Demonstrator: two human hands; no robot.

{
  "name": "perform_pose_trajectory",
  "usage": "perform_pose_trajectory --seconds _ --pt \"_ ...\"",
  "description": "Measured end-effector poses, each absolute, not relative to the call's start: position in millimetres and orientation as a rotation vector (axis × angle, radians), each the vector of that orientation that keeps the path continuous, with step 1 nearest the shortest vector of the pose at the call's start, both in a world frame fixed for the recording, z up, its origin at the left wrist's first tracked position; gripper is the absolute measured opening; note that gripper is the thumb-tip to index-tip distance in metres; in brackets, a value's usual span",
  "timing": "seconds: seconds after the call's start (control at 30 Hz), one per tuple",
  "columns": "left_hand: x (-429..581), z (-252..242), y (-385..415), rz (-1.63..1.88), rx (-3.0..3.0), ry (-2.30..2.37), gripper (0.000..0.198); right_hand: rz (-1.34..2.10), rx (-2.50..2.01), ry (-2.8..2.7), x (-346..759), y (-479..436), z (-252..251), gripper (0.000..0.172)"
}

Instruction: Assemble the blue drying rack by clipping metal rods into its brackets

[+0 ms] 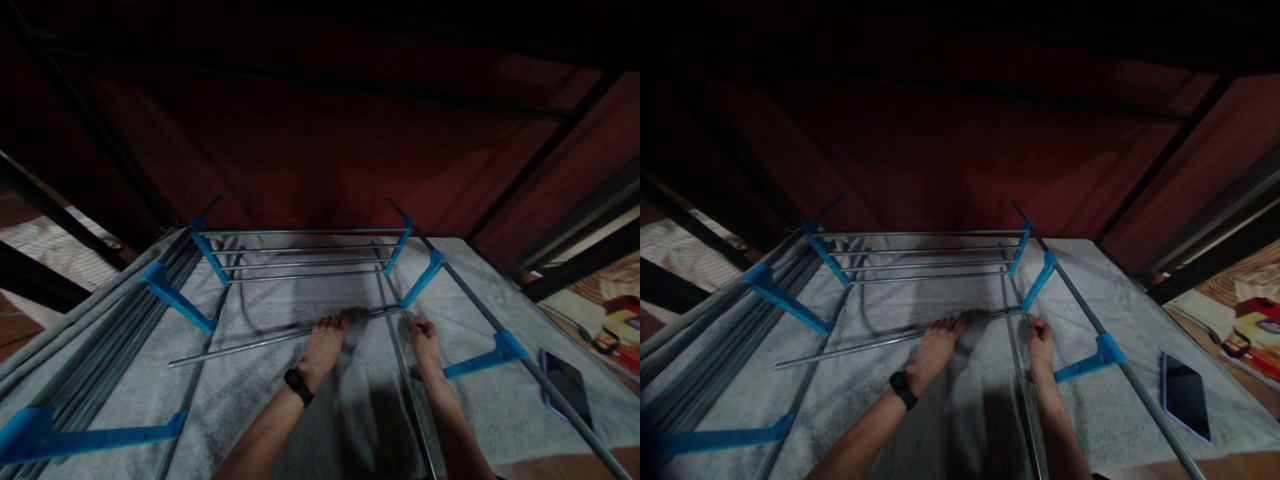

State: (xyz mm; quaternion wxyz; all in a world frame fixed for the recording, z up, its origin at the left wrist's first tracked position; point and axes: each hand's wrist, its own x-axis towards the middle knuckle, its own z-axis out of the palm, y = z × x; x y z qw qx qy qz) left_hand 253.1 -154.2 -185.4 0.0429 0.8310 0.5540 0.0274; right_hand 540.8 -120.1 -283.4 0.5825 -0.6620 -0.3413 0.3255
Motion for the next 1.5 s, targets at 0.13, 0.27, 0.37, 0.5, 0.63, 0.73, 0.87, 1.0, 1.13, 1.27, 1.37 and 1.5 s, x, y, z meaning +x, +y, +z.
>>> perform_pose_trajectory --seconds 0.13,0.27,0.37,0.5,0.63,0.73,0.87,1.0,1.13,1.27,1.37,1.5 --pt "256.5 -198.7 -153.4 0.147 2.608 1.707 0.049 0.638 -1.684 -0.827 548.3 -108.3 -285.1 0.048" --pt "254.7 -210.0 -151.4 0.138 2.616 1.747 0.045 0.610 -1.710 -0.925 549.8 -94.4 -284.6 0.055" --pt "253.6 -215.4 -148.1 0.165 2.618 1.763 0.045 0.615 -1.683 -0.985 551.4 -84.0 -288.1 0.055" --pt "256.6 -219.4 -143.2 0.197 2.639 1.752 0.045 0.587 -1.658 -1.017 551.4 -75.4 -294.7 0.050" --pt "258.9 -222.1 -138.4 0.201 2.651 1.755 0.047 0.580 -1.647 -1.040 549.5 -73.4 -295.2 0.042" --pt "259.5 -223.6 -134.9 0.208 2.643 1.747 0.047 0.590 -1.647 -1.082 549.0 -74.0 -291.6 0.038" --pt "261.3 -224.2 -132.0 0.207 2.637 1.730 0.047 0.590 -1.665 -1.117 549.5 -76.1 -287.0 0.035" --pt "262.3 -224.5 -131.0 0.212 2.640 1.723 0.047 0.583 -1.675 -1.141 548.8 -77.9 -284.2 0.036" --pt "262.4 -224.9 -128.8 0.225 2.647 1.713 0.046 0.595 -1.674 -1.157 547.1 -78.9 -282.7 0.038" --pt "262.3 -224.3 -124.9 0.201 2.661 1.699 0.045 0.602 -1.662 -1.162 546.9 -79.8 -284.2 0.039" --pt "262.6 -224.8 -122.9 0.184 2.680 1.690 0.049 0.601 -1.660 -1.176 546.7 -79.9 -284.6 0.042" --pt "263.5 -226.0 -122.5 0.184 2.706 1.673 0.053 0.579 -1.687 -1.188 544.2 -80.5 -280.5 0.042"
